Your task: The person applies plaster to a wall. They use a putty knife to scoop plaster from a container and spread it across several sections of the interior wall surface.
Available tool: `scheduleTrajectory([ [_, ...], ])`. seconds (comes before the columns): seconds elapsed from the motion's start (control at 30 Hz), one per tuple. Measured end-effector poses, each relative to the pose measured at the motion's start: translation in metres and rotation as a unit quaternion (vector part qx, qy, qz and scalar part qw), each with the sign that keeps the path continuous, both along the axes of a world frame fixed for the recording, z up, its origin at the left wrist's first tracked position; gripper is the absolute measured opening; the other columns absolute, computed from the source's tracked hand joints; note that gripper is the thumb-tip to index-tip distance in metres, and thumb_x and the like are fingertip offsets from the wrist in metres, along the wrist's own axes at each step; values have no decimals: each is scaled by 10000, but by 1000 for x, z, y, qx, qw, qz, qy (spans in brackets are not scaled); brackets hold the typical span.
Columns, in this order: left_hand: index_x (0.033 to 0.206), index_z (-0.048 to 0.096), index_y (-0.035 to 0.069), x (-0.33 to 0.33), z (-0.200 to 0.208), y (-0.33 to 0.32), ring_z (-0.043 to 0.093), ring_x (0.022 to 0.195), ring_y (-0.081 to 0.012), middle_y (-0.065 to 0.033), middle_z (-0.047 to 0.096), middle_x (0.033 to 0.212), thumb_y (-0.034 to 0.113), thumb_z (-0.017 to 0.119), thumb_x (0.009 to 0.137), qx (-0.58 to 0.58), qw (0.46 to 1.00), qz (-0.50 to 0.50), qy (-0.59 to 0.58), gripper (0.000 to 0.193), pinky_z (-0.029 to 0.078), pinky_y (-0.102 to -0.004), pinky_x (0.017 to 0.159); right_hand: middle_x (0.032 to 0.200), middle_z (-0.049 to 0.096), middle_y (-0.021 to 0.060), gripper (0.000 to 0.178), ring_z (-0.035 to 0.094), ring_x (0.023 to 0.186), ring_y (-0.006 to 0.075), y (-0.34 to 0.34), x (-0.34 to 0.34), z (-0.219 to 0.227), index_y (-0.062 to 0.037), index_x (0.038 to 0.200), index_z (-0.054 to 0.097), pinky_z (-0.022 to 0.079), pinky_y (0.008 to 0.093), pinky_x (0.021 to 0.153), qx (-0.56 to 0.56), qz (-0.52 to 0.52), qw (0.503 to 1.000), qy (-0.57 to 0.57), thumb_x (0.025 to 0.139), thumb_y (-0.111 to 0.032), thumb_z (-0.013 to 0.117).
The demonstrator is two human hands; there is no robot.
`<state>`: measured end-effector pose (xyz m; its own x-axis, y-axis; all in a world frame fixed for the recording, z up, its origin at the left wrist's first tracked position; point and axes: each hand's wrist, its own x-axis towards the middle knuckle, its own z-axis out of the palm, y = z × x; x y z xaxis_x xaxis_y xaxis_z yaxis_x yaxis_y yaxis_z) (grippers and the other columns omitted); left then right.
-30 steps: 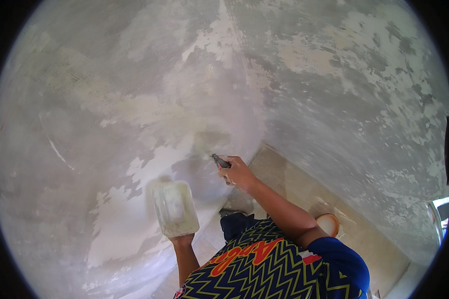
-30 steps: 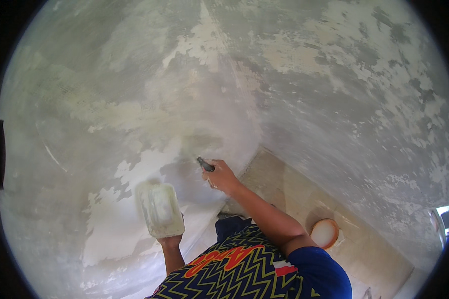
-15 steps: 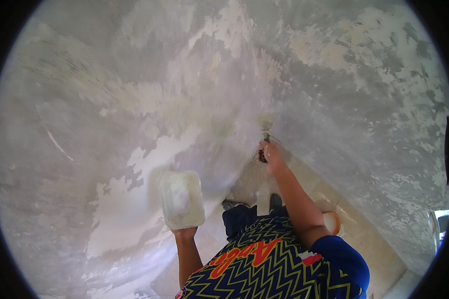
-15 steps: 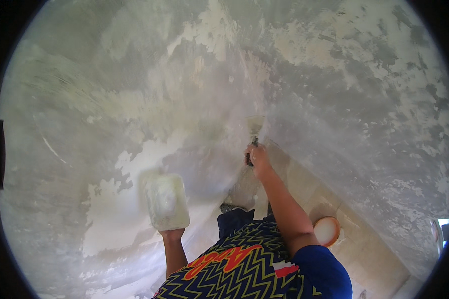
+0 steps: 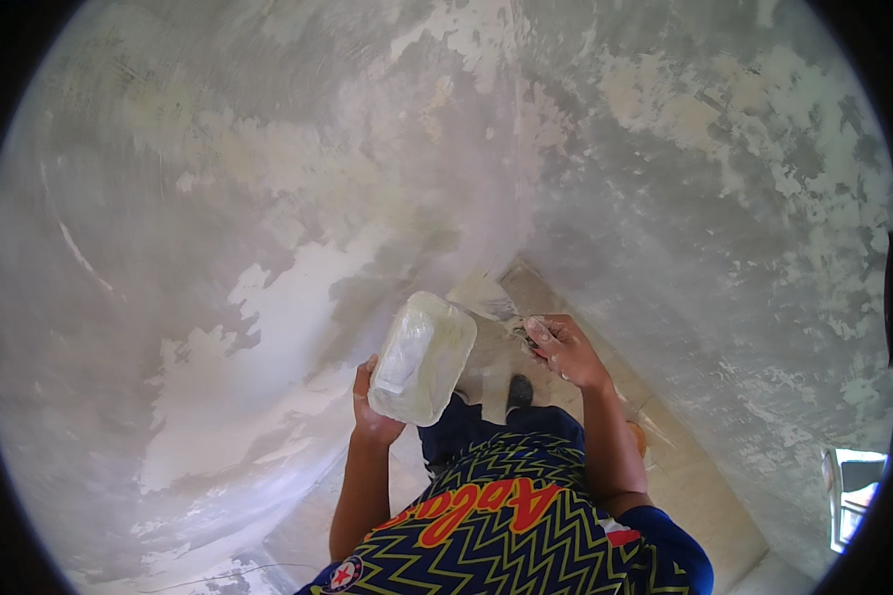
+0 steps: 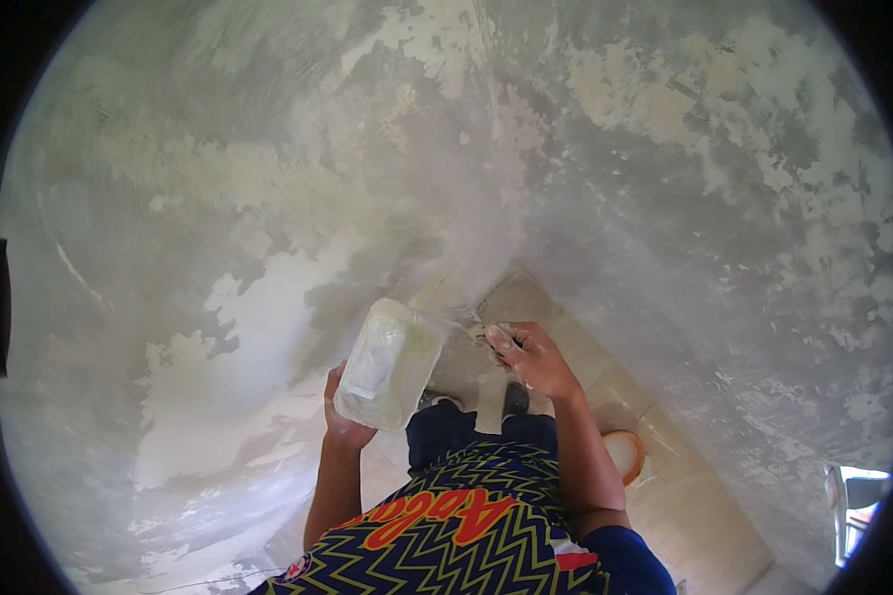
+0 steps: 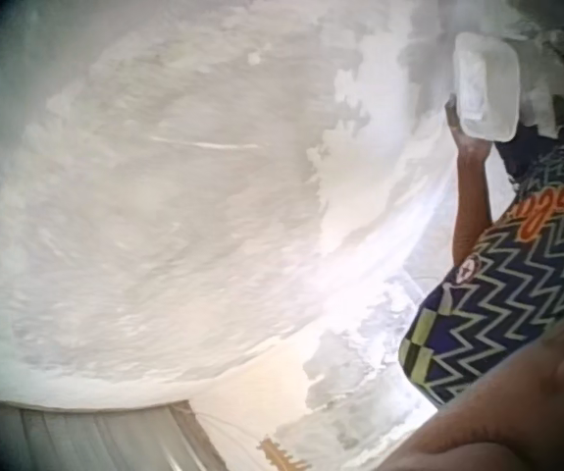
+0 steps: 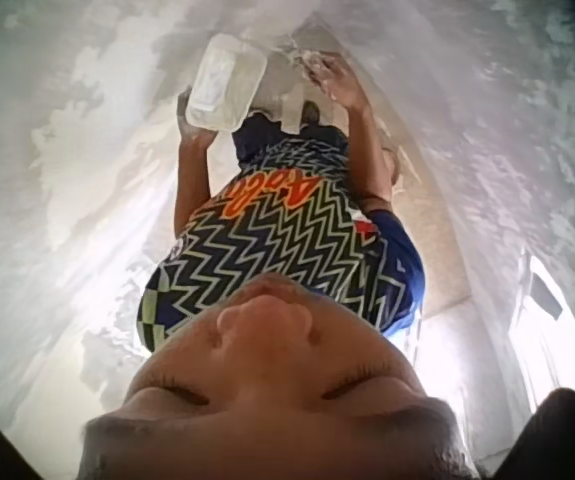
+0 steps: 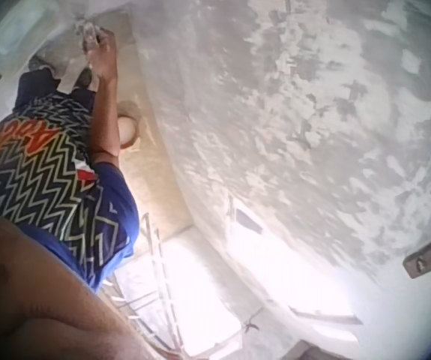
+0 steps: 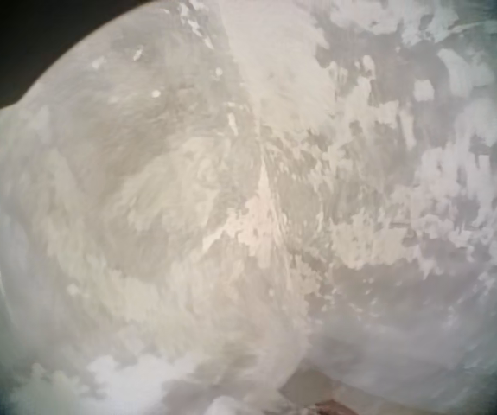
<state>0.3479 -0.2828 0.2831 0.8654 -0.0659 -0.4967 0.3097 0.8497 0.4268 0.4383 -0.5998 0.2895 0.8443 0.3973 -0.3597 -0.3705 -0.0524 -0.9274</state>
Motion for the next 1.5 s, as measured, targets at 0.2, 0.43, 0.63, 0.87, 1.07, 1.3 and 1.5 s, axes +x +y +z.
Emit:
scheduleTrajectory([
  [0.2,1317,612,61,21,0,-12,663,1165,-292,-141,686,1280,450,434,1046,-5,996,-33,-87,507,530,-452,1015,660,515,32,371,446,663,100,-10,-7,10,32,922,671,399,309,590,-61,-59,977,-198,1035,-317,611],
  [0.43,1335,602,44,35,14,-21,683,1123,-295,-145,691,1261,437,413,1053,-46,989,-75,-123,520,543,-447,997,683,578,109,281,477,649,125,-25,-9,30,25,986,716,437,324,604,-100,-87,959,-250,964,-255,712],
  [0.63,1337,594,18,35,12,-14,688,1114,-298,-157,688,1259,437,429,1038,-46,993,-65,-87,541,554,-453,985,719,622,142,276,521,619,179,-18,-5,38,26,1009,726,446,340,596,-122,-75,944,-297,916,-231,766],
  [0.87,1348,584,24,30,26,-8,678,1136,-318,-159,675,1289,410,427,1053,-12,993,-45,-110,511,543,-485,1013,783,627,140,309,516,657,179,-1,6,39,63,1009,703,445,317,617,-152,-65,924,-344,895,-209,792],
  [1.07,1381,555,-12,25,13,-3,679,1139,-339,-195,676,1274,346,437,1037,-97,990,-52,-85,510,558,-514,1000,773,609,144,330,488,644,188,6,11,35,56,1028,712,439,326,609,-149,-60,919,-361,884,-225,807],
  [1.3,1426,529,19,25,13,-4,639,1218,-351,-185,633,1365,401,413,1040,-112,985,-71,-107,556,519,-541,1047,716,591,110,262,491,602,158,4,15,8,26,1035,729,424,328,576,-234,-115,888,-380,917,-204,772],
  [1.5,1369,573,87,34,7,-6,642,1189,-317,-127,661,1311,427,404,1057,-63,989,0,-130,492,517,-497,1035,714,646,21,311,579,583,104,-23,9,14,-27,947,735,417,269,492,-18,-135,990,-33,1019,-314,641],
])
